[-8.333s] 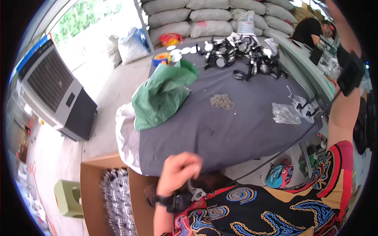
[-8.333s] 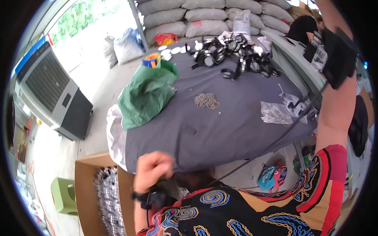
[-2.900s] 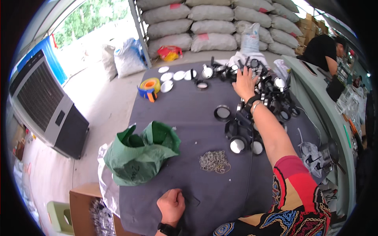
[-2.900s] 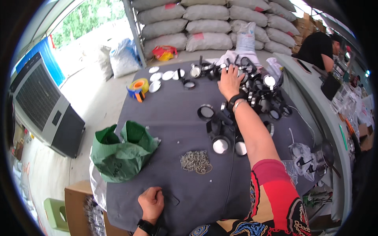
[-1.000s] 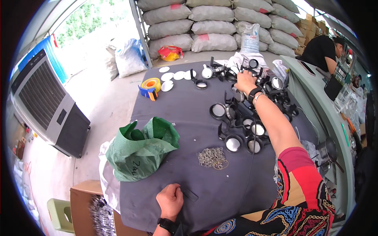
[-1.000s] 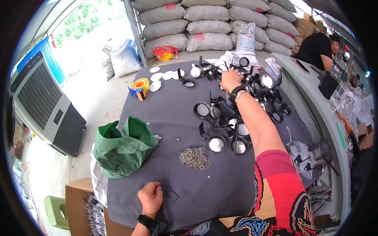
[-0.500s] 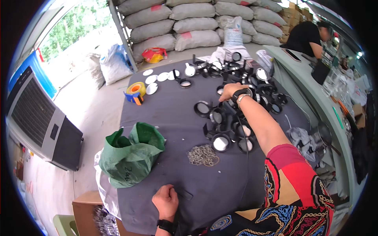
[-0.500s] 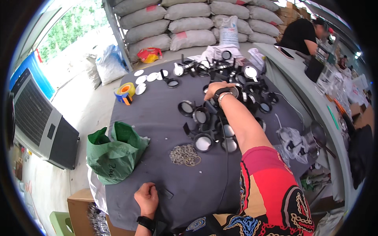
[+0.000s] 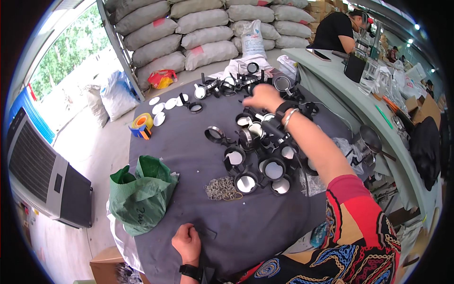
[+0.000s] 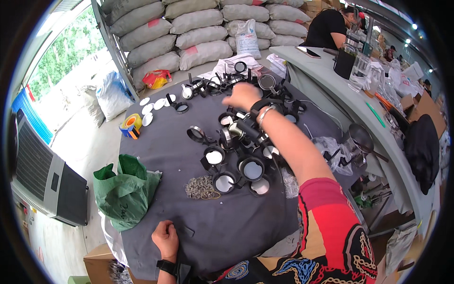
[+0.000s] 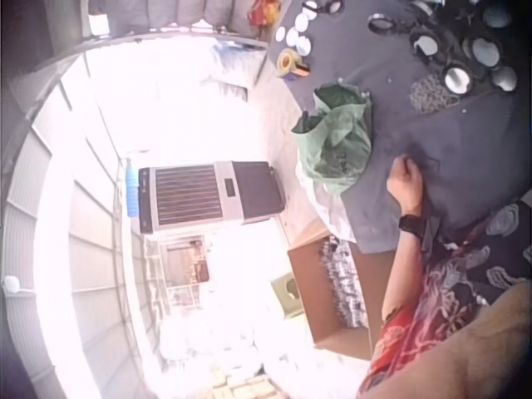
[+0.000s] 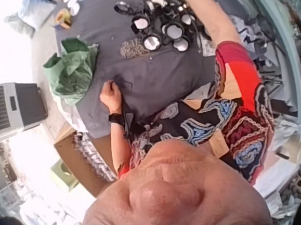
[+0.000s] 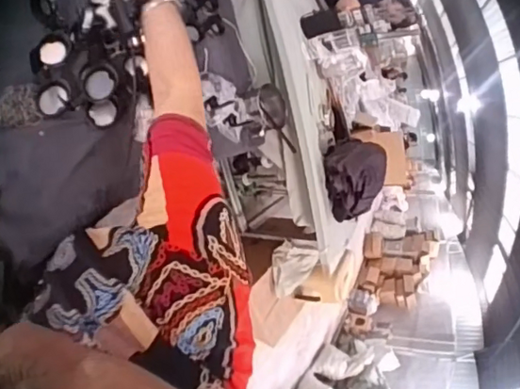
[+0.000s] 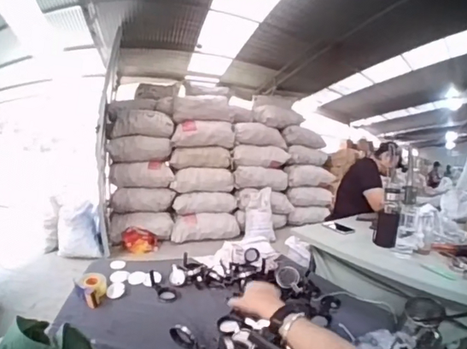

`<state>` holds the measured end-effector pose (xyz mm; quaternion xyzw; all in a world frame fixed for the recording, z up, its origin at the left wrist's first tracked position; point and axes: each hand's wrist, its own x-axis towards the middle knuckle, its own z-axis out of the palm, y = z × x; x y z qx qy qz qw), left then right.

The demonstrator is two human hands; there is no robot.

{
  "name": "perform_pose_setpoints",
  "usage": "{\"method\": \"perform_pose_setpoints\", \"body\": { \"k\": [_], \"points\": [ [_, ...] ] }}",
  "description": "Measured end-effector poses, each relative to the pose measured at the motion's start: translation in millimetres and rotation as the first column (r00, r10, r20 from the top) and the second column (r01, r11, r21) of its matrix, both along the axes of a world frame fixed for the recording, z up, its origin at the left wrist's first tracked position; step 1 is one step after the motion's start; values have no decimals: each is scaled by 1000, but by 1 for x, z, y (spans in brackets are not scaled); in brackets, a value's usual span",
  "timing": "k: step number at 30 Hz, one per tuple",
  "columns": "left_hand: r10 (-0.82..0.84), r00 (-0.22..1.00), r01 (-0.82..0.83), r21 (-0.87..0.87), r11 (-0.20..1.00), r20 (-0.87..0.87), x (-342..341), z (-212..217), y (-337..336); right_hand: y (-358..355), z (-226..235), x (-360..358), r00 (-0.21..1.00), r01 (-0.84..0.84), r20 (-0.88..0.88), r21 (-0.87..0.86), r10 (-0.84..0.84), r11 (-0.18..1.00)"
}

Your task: Packing small circular metal parts into plastic bags, securing them with rubber bands, and placing them into a cardboard box.

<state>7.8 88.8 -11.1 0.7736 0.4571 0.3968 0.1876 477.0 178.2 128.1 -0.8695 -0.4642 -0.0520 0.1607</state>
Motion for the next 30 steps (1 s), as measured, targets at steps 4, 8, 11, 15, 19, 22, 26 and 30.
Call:
{"method": "perform_pose_setpoints", "body": {
  "k": [4,8,11,15,19,22,26,30],
  "points": [
    [29,1000,-29,3,1000,-5,-8,-2,0,-11,6,70,968,167,115,360,-221,918],
    [15,1000,-15,-3,1000,-26,2,1,0,-25,-55,134,898,420,-240,221,-368,880],
    [24,999,-24,3,1000,-32,-1,4,-1,-25,-47,110,927,353,-146,16,-347,936],
    [24,999,-24,1,1000,-38,-4,5,-1,-15,-52,111,943,322,-92,30,-318,946],
    [20,998,-19,7,1000,-61,-2,8,1,-15,-54,111,969,228,-112,46,-222,973],
    [13,999,-12,35,999,-31,-3,2,1,-24,-64,105,990,120,-84,88,-113,989],
    [18,999,-17,27,1000,-32,-3,2,0,-31,-75,83,992,22,-130,111,-7,994],
    [1,1000,0,41,999,-11,-6,-5,2,-36,-67,43,989,-90,-117,-14,88,996]
  ]
}}
